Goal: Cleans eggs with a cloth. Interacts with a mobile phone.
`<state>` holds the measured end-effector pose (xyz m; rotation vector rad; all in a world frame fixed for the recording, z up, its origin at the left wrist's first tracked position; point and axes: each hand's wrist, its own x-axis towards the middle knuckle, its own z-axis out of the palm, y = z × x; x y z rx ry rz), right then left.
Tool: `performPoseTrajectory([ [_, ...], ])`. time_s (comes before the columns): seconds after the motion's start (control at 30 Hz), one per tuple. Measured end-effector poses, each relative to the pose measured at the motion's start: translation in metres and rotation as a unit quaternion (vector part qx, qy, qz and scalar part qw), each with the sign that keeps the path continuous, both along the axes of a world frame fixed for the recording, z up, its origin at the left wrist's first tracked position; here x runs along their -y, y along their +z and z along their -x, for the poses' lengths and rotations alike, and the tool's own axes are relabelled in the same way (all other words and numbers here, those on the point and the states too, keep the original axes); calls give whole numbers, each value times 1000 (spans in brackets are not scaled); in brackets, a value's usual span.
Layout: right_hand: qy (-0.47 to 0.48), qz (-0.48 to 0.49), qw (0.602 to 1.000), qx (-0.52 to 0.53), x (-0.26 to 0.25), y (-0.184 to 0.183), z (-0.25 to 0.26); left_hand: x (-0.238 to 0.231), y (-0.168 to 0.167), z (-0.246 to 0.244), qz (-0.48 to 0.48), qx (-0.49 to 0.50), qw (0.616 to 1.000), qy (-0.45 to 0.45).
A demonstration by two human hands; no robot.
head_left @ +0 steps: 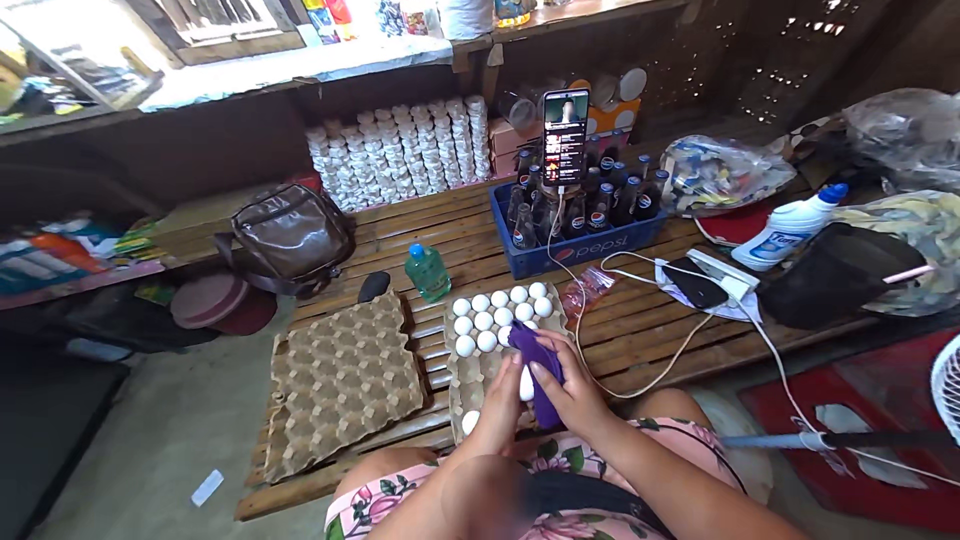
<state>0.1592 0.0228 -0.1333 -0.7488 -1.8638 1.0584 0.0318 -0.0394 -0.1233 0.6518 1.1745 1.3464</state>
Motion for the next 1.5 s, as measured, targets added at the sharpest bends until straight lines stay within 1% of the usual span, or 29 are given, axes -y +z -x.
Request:
performPoseTrajectory([
  [0.07,-1,-4,1000,2,3,-1,1,-3,5,3,19,72,997,38],
  [0.13,3,-48,999,11,8,-5,4,-5,9,7,37,129,988,76],
  [0.17,8,-71,997,12,9,-7,5,-6,8,9,37,138,986,83],
  [0.2,14,-89,996,11,10,-10,6,-5,7,9,31,131,987,84],
  [0.27,13,-110,994,5,8,-10,7,-3,1,6,13,71,995,64],
  [0.33,13,-106,994,3,3,-6,5,0,-4,2,4,17,999,29],
  [0.37,11,-98,995,2,1,-3,4,1,-4,0,5,8,1000,10],
  [0.43,8,-70,998,-1,-2,-1,1,1,-3,-3,18,15,1000,-18],
  [0.57,-6,-31,999,-14,-5,-1,-2,0,1,-1,25,67,996,-47],
  [0.6,-8,-29,999,-16,-6,-1,-2,0,2,0,24,85,995,-36],
  [0.67,-10,-48,999,-12,-4,-2,-1,-2,5,0,25,124,992,16],
  [0.77,-2,-129,992,5,4,-7,2,-6,9,4,39,154,983,92],
  [0.83,3,-170,985,22,8,-11,5,-5,4,5,33,121,987,96],
  [0.9,3,-166,986,23,6,-12,6,-1,-3,3,19,33,997,60],
  [1.0,3,-97,995,13,1,-7,4,2,-8,0,-2,-41,999,-2],
  [1.1,1,-39,999,4,0,-2,2,2,-9,0,-23,-74,997,-21],
  [1.17,4,-33,999,10,1,-2,1,2,-7,0,-23,-61,998,-18],
  [1.2,7,-47,999,15,2,-2,1,2,-6,-1,-16,-36,999,-3],
  [1.27,13,-106,994,23,5,-5,3,1,-3,-2,10,35,998,41],
  [1.33,18,-168,985,33,8,-8,6,-1,-1,-1,25,106,990,92],
  [1.37,23,-185,982,38,8,-9,7,-2,-2,0,28,129,986,102],
  [1.4,25,-189,981,43,8,-10,8,-2,-3,1,32,133,985,100],
  [1.43,25,-181,982,46,6,-10,7,-2,-3,1,38,115,989,87],
  [1.5,23,-129,991,41,3,-6,5,0,-5,0,33,43,998,34],
])
